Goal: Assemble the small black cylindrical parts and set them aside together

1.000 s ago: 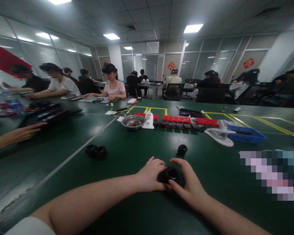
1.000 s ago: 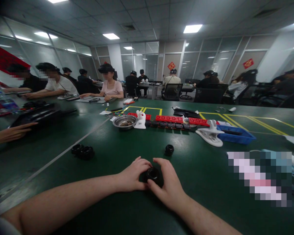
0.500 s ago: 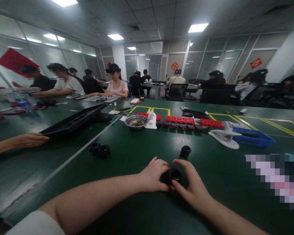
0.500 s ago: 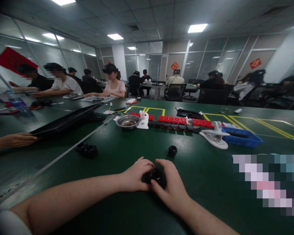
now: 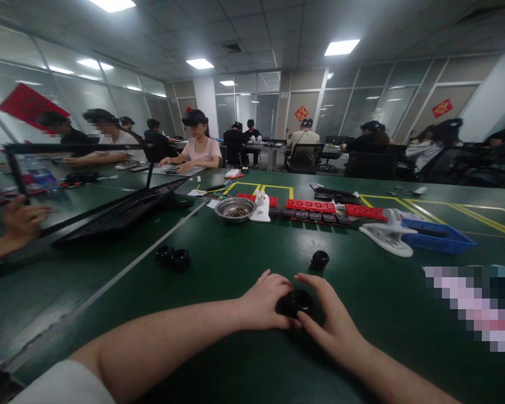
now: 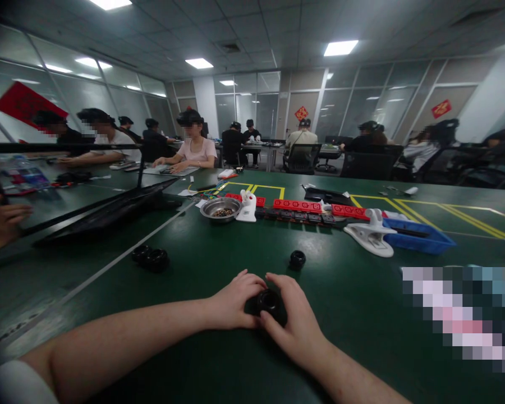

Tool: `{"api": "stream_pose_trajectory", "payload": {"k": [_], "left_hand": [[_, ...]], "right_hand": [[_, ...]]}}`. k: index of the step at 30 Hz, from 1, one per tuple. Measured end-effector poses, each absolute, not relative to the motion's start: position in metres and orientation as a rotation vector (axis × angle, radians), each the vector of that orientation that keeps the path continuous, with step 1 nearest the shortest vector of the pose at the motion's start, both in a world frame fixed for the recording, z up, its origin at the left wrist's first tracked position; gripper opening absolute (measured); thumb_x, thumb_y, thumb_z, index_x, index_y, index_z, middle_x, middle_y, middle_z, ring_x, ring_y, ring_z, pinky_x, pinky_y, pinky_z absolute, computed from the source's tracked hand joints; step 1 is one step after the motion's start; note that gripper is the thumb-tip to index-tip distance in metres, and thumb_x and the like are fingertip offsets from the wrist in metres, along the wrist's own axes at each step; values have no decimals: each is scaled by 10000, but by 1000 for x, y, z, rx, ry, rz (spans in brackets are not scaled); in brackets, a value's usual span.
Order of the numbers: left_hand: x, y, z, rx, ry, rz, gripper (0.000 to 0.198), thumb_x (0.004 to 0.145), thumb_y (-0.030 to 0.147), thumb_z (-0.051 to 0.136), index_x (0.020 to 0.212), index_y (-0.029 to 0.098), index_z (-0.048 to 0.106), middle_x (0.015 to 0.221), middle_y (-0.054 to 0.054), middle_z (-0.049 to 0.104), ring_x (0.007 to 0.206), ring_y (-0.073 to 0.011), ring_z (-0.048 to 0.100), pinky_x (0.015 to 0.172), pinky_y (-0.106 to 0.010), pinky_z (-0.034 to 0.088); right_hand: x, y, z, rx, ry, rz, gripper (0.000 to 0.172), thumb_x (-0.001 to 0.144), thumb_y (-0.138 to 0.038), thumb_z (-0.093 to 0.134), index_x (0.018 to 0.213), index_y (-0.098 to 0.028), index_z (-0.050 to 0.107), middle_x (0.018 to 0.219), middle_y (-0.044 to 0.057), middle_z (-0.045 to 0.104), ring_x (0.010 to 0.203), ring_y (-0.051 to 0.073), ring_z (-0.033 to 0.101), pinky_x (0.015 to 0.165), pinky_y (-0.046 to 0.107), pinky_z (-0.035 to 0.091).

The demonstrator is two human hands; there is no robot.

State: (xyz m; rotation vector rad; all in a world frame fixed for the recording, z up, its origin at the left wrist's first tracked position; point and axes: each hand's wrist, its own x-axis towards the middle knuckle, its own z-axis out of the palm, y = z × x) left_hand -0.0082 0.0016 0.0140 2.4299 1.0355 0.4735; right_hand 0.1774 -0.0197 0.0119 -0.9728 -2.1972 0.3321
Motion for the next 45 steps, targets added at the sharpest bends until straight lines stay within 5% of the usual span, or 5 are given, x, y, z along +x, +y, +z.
{"api": "stream_pose_trajectory", "payload": {"k": [7, 14, 22, 29, 45], "left_hand": [[-8, 2, 13, 2437, 1030, 491, 467, 638, 428, 658, 1024, 197, 533, 1089, -62, 520, 1082, -244, 431, 1018, -517, 164], [-8, 2, 13, 2429, 1032, 477, 511, 646, 479, 638, 1053, 195, 520, 1091, -72, 518, 1083, -244, 432, 1013, -521, 167], [-8, 2, 13, 2434, 1022, 485, 469, 645, 452, 645, 1024, 198, 536, 1082, -56, 524, 1083, -247, 431, 1017, -517, 165], [-9, 2, 14, 2432, 1031, 477, 481, 645, 472, 643, 1024, 197, 533, 1094, -67, 518, 1091, -245, 429, 1017, -526, 162], [-9, 2, 11, 2439, 1035, 496, 509, 645, 481, 642, 1043, 186, 526, 1094, -75, 519, 1083, -240, 435, 1017, -519, 164]], "right_hand": [[175, -17, 11, -1075, -2158, 349, 353, 735, -257, 542, 1060, -201, 417, 967, 82, 548, 899, 229, 552, 776, 393, 472], [177, -20, 13, -891, -2226, 397, 469, 746, -198, 476, 1193, -196, 334, 1142, 107, 487, 1055, 233, 482, 881, 397, 422], [176, -17, 9, -1056, -2142, 337, 369, 735, -248, 530, 1079, -199, 406, 975, 88, 546, 909, 232, 549, 785, 399, 468], [178, -19, 12, -897, -2222, 396, 487, 746, -221, 480, 1210, -196, 335, 1175, 116, 479, 1089, 251, 463, 897, 419, 409], [175, -20, 15, -853, -2224, 429, 489, 717, -181, 472, 1187, -197, 342, 1132, 108, 491, 1045, 240, 483, 869, 397, 428]]}}
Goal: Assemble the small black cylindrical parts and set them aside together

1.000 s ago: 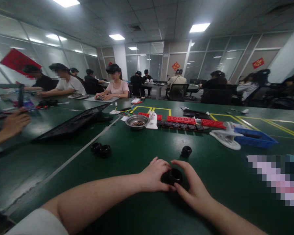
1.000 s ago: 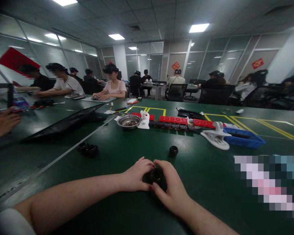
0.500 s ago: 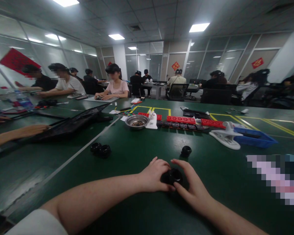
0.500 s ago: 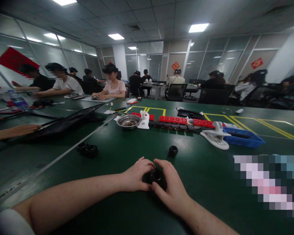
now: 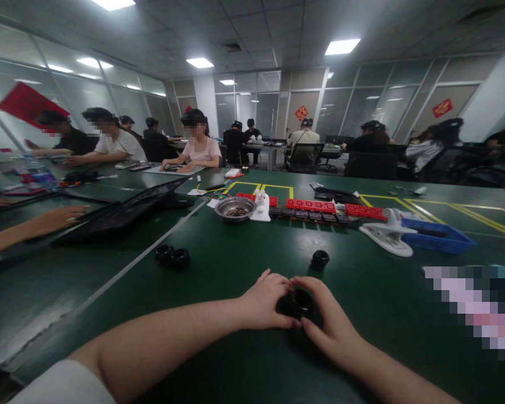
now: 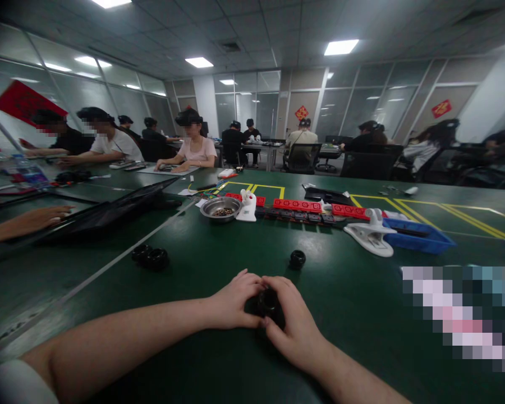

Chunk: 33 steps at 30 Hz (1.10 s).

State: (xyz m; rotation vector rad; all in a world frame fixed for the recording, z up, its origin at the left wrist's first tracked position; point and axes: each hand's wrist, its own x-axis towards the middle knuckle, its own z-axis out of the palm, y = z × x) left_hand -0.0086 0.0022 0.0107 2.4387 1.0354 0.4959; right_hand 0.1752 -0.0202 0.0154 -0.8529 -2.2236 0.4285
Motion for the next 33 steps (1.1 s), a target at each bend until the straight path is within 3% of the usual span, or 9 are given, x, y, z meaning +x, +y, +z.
{"api": "stream_pose_trajectory", "payload": {"k": [6, 10, 17, 25, 33], "left_hand": [[-8, 2, 14, 2440, 1033, 491, 435, 639, 452, 654, 973, 194, 549, 1061, -53, 533, 1063, -235, 447, 1015, -515, 171], [-8, 2, 15, 2439, 1034, 481, 471, 637, 430, 660, 1022, 191, 533, 1078, -63, 524, 1072, -242, 438, 1012, -520, 172], [-8, 2, 15, 2434, 1036, 464, 480, 649, 461, 637, 1034, 196, 529, 1101, -70, 513, 1098, -243, 421, 1019, -517, 154], [-8, 1, 17, 2423, 1029, 465, 441, 641, 410, 657, 1007, 193, 542, 1082, -63, 523, 1084, -244, 431, 1019, -518, 154], [-8, 3, 13, 2439, 1035, 470, 495, 650, 471, 637, 1038, 184, 530, 1092, -75, 514, 1089, -248, 426, 1018, -520, 158]], "right_hand": [[175, -18, 10, -1065, -2130, 304, 428, 724, -275, 551, 1107, -188, 381, 1031, 109, 513, 957, 252, 521, 814, 425, 451], [175, -19, 12, -1019, -2179, 388, 343, 749, -212, 498, 1078, -206, 405, 987, 84, 539, 916, 223, 541, 787, 397, 469], [176, -21, 13, -901, -2254, 412, 543, 743, -175, 477, 1248, -209, 278, 1220, 125, 441, 1134, 257, 424, 923, 451, 383], [173, -18, 13, -1071, -2133, 352, 368, 720, -228, 539, 1065, -195, 416, 981, 90, 539, 909, 236, 543, 786, 414, 466], [176, -22, 15, -879, -2233, 431, 504, 727, -176, 486, 1204, -199, 325, 1157, 109, 474, 1072, 238, 463, 892, 413, 413]]}}
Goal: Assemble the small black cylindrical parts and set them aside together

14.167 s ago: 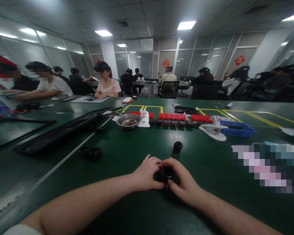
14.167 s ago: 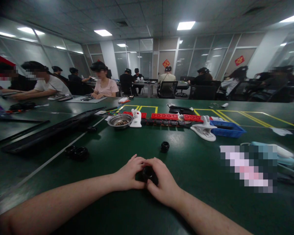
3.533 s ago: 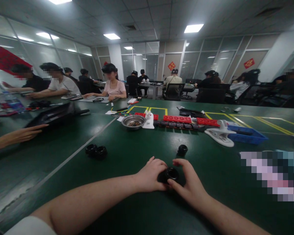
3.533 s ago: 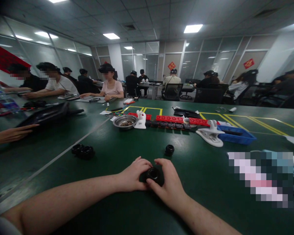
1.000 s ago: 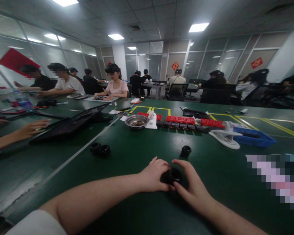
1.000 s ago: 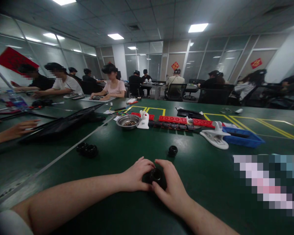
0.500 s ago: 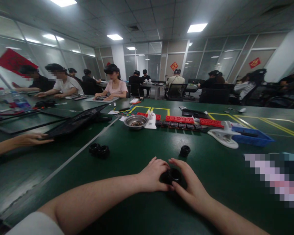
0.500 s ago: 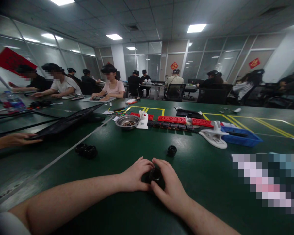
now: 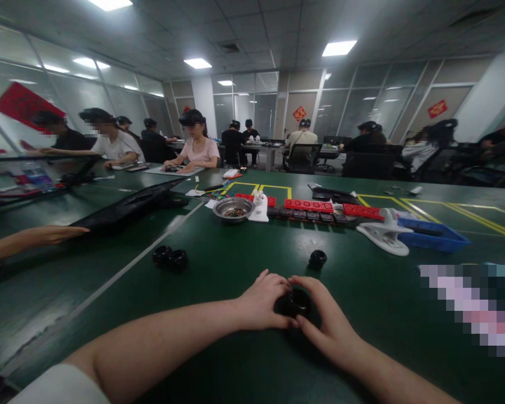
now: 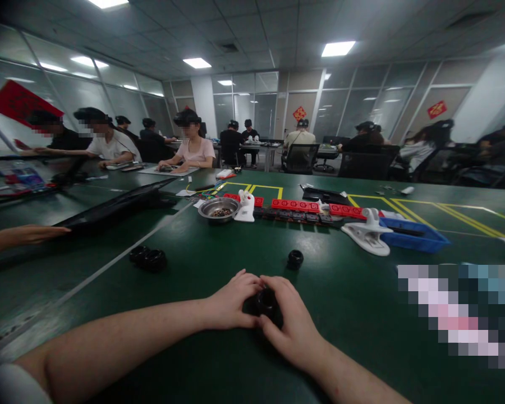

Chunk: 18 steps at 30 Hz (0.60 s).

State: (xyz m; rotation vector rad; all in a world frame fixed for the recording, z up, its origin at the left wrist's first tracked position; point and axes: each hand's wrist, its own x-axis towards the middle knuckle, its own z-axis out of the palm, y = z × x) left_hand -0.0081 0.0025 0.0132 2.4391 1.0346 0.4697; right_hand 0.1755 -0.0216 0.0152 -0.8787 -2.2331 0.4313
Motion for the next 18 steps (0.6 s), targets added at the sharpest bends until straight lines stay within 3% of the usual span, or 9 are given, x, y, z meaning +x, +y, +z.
{"api": "stream_pose_trajectory", "payload": {"k": [6, 9, 13, 18], "left_hand": [[-8, 2, 14, 2437, 1028, 467, 451, 640, 441, 650, 1001, 191, 543, 1084, -67, 521, 1079, -240, 434, 1018, -516, 160], [-8, 2, 15, 2432, 1023, 464, 470, 639, 422, 654, 1031, 194, 532, 1088, -65, 518, 1083, -244, 431, 1018, -517, 157], [-8, 2, 14, 2426, 1036, 463, 507, 640, 449, 645, 1067, 209, 514, 1085, -61, 516, 1084, -243, 430, 1021, -512, 155], [-8, 2, 14, 2430, 1036, 463, 454, 645, 465, 639, 1002, 202, 542, 1095, -63, 514, 1096, -244, 423, 1021, -514, 149]], "right_hand": [[174, -19, 12, -1074, -2121, 329, 376, 713, -258, 561, 1054, -195, 417, 989, 97, 535, 921, 247, 537, 791, 423, 461], [174, -19, 14, -1037, -2158, 384, 321, 725, -215, 525, 1033, -203, 435, 961, 80, 551, 891, 224, 548, 768, 389, 474], [175, -21, 16, -879, -2232, 445, 421, 735, -182, 474, 1146, -211, 386, 1085, 94, 526, 998, 228, 515, 837, 386, 450], [175, -19, 13, -997, -2161, 333, 476, 726, -243, 535, 1166, -187, 365, 1121, 117, 503, 1041, 252, 494, 866, 418, 431]]}}
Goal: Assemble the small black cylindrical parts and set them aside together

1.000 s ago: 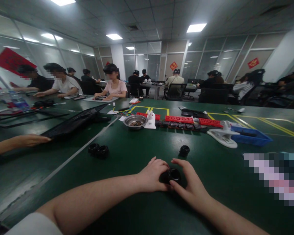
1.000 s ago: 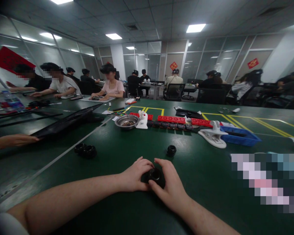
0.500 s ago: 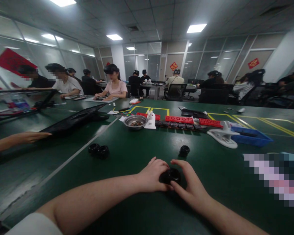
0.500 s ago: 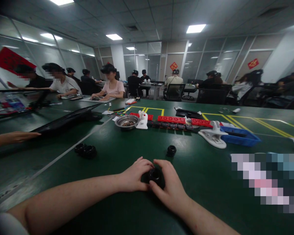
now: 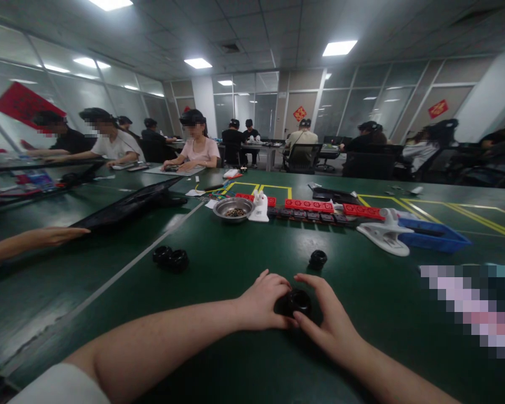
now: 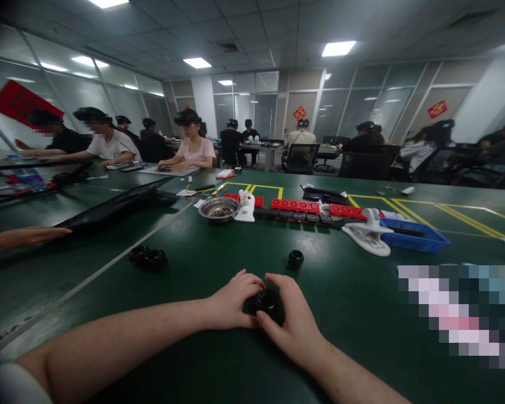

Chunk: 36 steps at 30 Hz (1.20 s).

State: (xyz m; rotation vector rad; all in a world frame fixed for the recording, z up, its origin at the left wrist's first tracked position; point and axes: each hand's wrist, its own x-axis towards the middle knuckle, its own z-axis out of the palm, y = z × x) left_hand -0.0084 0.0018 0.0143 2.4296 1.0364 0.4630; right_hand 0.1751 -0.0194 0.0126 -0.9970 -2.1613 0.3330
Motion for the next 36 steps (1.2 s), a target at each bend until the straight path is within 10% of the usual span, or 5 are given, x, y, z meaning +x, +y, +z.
{"api": "stream_pose_trajectory", "payload": {"k": [36], "left_hand": [[-8, 2, 15, 2436, 1035, 468, 427, 636, 420, 660, 982, 198, 548, 1073, -55, 528, 1073, -241, 439, 1021, -513, 161]], "right_hand": [[175, -18, 9, -1101, -2134, 319, 441, 729, -271, 553, 1124, -184, 376, 1035, 111, 520, 963, 252, 525, 817, 441, 454]]}}
